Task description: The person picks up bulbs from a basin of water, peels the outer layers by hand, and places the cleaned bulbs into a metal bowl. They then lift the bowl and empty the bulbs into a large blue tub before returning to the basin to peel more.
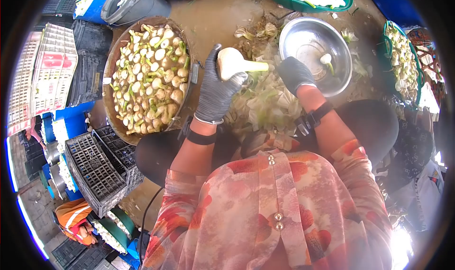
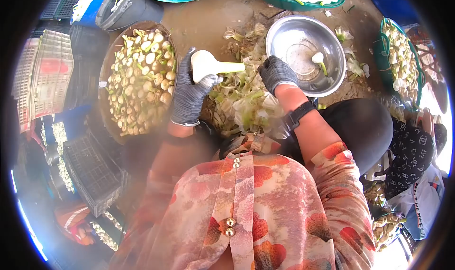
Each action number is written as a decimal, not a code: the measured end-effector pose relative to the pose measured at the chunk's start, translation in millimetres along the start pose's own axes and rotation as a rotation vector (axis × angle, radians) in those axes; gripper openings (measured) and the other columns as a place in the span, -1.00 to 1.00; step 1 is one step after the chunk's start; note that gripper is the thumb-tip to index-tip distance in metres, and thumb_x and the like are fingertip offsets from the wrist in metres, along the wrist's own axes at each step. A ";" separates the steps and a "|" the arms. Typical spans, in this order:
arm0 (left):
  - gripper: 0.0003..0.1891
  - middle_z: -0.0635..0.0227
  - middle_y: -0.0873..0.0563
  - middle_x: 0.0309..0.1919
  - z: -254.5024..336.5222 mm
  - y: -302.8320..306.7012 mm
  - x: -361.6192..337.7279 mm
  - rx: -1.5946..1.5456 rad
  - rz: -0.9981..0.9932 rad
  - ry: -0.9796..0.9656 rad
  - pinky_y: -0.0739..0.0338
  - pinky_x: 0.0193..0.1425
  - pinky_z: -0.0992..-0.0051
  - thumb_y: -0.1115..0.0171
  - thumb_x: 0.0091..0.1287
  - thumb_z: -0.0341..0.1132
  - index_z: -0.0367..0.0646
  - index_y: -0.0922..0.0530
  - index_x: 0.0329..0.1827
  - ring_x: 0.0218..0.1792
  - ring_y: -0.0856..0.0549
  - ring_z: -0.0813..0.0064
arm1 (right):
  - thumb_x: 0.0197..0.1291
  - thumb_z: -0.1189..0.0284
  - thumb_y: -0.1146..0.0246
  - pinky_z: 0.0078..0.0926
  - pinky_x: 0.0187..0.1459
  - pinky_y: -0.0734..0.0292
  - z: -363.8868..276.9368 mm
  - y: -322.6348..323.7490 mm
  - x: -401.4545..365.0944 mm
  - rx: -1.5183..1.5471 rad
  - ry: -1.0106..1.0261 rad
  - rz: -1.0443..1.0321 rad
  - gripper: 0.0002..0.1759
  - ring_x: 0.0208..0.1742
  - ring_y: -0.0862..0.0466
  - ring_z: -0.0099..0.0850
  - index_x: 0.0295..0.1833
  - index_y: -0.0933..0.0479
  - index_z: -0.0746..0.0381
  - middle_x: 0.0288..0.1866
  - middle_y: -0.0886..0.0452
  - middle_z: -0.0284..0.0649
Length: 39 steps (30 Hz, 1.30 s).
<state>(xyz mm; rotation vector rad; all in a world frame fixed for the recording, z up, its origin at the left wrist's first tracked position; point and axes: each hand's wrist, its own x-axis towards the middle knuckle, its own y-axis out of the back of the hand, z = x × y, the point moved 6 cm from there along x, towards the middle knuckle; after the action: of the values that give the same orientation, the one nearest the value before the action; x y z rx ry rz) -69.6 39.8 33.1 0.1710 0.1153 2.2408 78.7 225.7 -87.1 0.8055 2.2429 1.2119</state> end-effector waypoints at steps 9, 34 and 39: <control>-0.15 0.15 -0.52 0.20 -7.9 -16.4 2.1 -0.271 -0.167 0.188 -0.53 0.27 0.42 -0.50 0.14 -0.31 -0.31 -0.20 0.45 0.18 -0.55 0.40 | 0.26 0.26 -0.32 -0.33 -0.11 -0.61 -130.2 109.7 -57.1 0.408 0.365 0.272 -0.72 -0.16 -0.73 -0.17 0.00 -0.68 0.16 -0.17 -0.72 -0.09; -0.12 0.16 -0.43 0.35 18.4 -18.7 -6.5 0.229 -0.315 -0.105 -0.37 0.42 0.37 -0.49 0.11 -0.34 -0.25 -0.21 0.49 0.32 -0.46 0.32 | 0.24 0.31 -0.40 -0.49 -0.19 -0.54 -113.6 106.6 -56.5 1.048 0.258 0.102 -0.70 -0.33 -0.58 -0.54 -0.08 -0.60 0.32 -0.40 -0.62 -0.30; -0.10 0.14 -0.49 0.29 16.6 -18.7 -8.7 0.160 -0.404 -0.090 -0.44 0.38 0.33 -0.54 0.06 -0.30 -0.23 -0.22 0.47 0.28 -0.52 0.27 | 0.25 0.28 -0.38 -0.39 -0.27 -0.56 -115.4 104.9 -58.2 0.649 0.158 0.138 -0.72 -0.42 -0.63 -0.37 -0.15 -0.59 0.29 -0.43 -0.64 -0.12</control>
<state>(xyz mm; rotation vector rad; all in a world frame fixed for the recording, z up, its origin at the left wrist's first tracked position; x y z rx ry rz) -47.1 45.1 46.1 0.3065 0.2574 1.8181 75.9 164.7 67.7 1.1425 2.7936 0.5986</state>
